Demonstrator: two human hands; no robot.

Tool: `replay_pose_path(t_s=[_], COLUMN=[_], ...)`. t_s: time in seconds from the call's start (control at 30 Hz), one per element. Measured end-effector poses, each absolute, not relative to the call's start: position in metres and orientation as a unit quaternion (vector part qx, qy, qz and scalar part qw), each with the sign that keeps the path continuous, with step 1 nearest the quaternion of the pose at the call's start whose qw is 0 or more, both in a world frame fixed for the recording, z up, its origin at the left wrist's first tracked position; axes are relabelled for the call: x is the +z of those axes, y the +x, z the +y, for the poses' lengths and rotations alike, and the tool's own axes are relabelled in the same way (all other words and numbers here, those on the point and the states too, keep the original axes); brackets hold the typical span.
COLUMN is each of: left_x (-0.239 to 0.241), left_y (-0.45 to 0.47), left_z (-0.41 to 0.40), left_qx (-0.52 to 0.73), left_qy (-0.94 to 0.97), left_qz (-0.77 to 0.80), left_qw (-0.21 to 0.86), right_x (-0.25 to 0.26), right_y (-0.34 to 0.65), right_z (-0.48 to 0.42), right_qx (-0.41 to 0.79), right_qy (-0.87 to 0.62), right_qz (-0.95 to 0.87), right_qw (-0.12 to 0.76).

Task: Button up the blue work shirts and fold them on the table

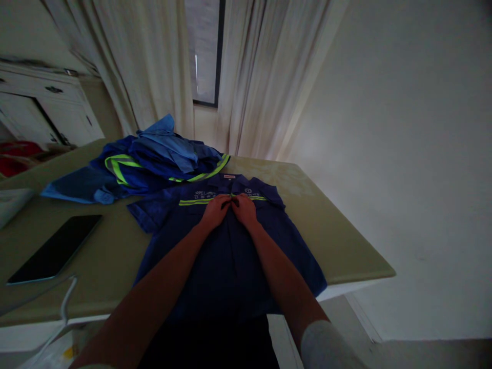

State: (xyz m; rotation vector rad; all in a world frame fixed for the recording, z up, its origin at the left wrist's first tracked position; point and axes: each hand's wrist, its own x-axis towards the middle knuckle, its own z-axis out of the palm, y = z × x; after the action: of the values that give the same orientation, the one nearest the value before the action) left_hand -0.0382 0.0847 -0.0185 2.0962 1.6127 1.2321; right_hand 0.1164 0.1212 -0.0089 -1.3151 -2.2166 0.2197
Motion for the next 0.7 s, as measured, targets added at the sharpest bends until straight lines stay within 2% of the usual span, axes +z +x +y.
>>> replay_pose_path(t_s=[0.2,0.47,0.7], left_x=[-0.0179,-0.0205,-0.0152], left_y=[-0.0394,-0.0368,-0.0411], left_z=[0.0905,0.0953,0.0908], left_qx=[0.425,0.453,0.481], left_qy=[0.673,0.644,0.649], left_qz=[0.579,0.585,0.544], left_qw=[0.176,0.194,0.226], right_x=[-0.0054,-0.0060,-0.0026], right_y=[0.1146,0.1124,0.1197], right_z=[0.1130,0.1131,0.1148], right_qx=[0.044,-0.007,0.058], right_qy=[-0.486,-0.444,-0.486], right_qz=[-0.833,-0.865,-0.818], right_qw=[0.260,0.231,0.304])
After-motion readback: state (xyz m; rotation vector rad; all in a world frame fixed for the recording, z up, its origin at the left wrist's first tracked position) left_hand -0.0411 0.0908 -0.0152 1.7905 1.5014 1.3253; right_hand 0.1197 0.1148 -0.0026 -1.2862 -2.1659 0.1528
